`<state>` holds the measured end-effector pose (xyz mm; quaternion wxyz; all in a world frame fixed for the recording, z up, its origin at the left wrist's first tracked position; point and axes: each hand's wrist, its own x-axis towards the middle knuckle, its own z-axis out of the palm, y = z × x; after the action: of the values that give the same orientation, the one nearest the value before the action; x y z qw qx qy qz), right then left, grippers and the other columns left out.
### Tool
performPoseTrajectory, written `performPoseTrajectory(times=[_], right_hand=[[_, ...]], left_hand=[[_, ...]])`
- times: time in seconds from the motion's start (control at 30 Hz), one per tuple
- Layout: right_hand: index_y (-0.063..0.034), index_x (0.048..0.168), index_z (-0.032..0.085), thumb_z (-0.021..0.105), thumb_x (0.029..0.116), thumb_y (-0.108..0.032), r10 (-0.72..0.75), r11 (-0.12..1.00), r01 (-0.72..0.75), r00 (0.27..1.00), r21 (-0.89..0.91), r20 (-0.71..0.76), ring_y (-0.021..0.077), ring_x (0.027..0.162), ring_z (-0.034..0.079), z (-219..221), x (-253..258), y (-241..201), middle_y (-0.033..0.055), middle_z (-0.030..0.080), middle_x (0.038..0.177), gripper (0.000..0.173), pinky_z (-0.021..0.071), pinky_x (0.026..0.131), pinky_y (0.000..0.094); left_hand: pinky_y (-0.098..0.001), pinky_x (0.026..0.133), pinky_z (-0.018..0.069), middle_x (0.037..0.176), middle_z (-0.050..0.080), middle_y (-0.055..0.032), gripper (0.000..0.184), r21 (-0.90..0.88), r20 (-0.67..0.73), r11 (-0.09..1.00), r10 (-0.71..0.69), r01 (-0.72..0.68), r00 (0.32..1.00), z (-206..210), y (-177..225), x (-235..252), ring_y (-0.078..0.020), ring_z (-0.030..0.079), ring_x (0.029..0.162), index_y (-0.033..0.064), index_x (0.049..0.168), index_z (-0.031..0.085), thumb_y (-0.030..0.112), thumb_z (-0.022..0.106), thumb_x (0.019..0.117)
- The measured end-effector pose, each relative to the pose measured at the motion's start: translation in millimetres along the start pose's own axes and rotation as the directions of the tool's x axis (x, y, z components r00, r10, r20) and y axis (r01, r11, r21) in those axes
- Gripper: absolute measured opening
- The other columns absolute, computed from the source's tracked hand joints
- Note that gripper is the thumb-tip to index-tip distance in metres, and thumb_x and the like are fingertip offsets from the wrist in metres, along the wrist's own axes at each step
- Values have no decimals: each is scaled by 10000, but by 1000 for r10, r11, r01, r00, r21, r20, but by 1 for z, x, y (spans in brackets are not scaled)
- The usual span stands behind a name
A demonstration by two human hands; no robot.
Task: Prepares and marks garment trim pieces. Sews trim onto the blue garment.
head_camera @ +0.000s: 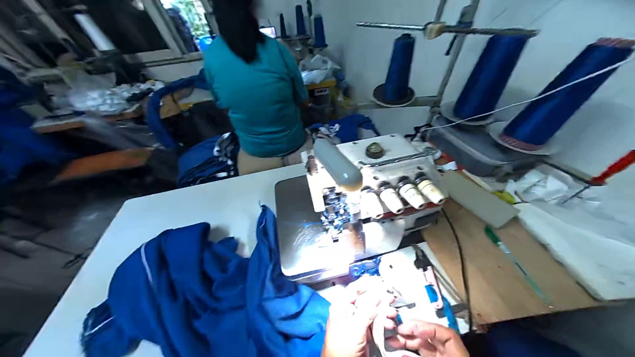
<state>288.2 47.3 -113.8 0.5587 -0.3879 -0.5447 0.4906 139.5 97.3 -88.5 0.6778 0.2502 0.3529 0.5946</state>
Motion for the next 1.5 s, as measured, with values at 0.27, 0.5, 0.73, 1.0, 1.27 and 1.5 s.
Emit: performPoseTrajectory(times=[0.27,0.5,0.73,1.0,1.27,1.5], right_hand=[[-73,942,696,574,983,-23,339,912,-330,941,242,3,74,752,691,9,42,-10,-9,717,847,138,608,722,271],[-55,898,699,599,961,14,312,908,-257,942,332,-122,111,663,705,15,42,0,48,730,826,136,626,636,280],[-103,938,700,624,963,-5,213,959,-188,972,211,-103,94,757,702,10,37,2,-8,707,920,126,630,719,281],[-135,958,675,628,974,-34,123,987,-113,989,116,-81,50,782,687,9,34,3,-58,689,945,113,623,724,258],[-115,988,651,601,985,-21,132,989,-129,990,67,-48,16,769,662,12,34,0,-72,682,919,107,597,709,217],[-42,1078,631,646,944,0,193,981,-194,971,-6,141,12,890,684,10,24,-5,-57,702,986,141,597,821,222]], left_hand=[[-297,605,631,958,733,-89,391,99,72,990,89,-96,993,-15,-11,-23,-158,739,714,15,1290,426,-32,631,961],[-220,694,594,918,713,-23,495,343,81,910,219,-233,972,-28,-12,-32,-52,682,756,-39,1180,578,-26,839,760],[-223,745,615,952,751,-76,203,630,165,651,422,-424,892,-39,-14,-27,-72,712,810,-35,1002,759,108,801,863],[-223,828,606,951,746,-87,236,726,304,470,436,-503,847,-39,-5,-22,-81,718,889,-29,973,738,175,800,873],[-214,768,611,857,743,-60,165,709,251,498,484,-500,838,-36,-11,-24,-68,714,809,-7,878,742,139,814,850],[-194,746,589,877,727,-32,31,595,115,696,422,-403,899,-43,-2,-28,-43,684,801,2,864,753,31,748,875]])
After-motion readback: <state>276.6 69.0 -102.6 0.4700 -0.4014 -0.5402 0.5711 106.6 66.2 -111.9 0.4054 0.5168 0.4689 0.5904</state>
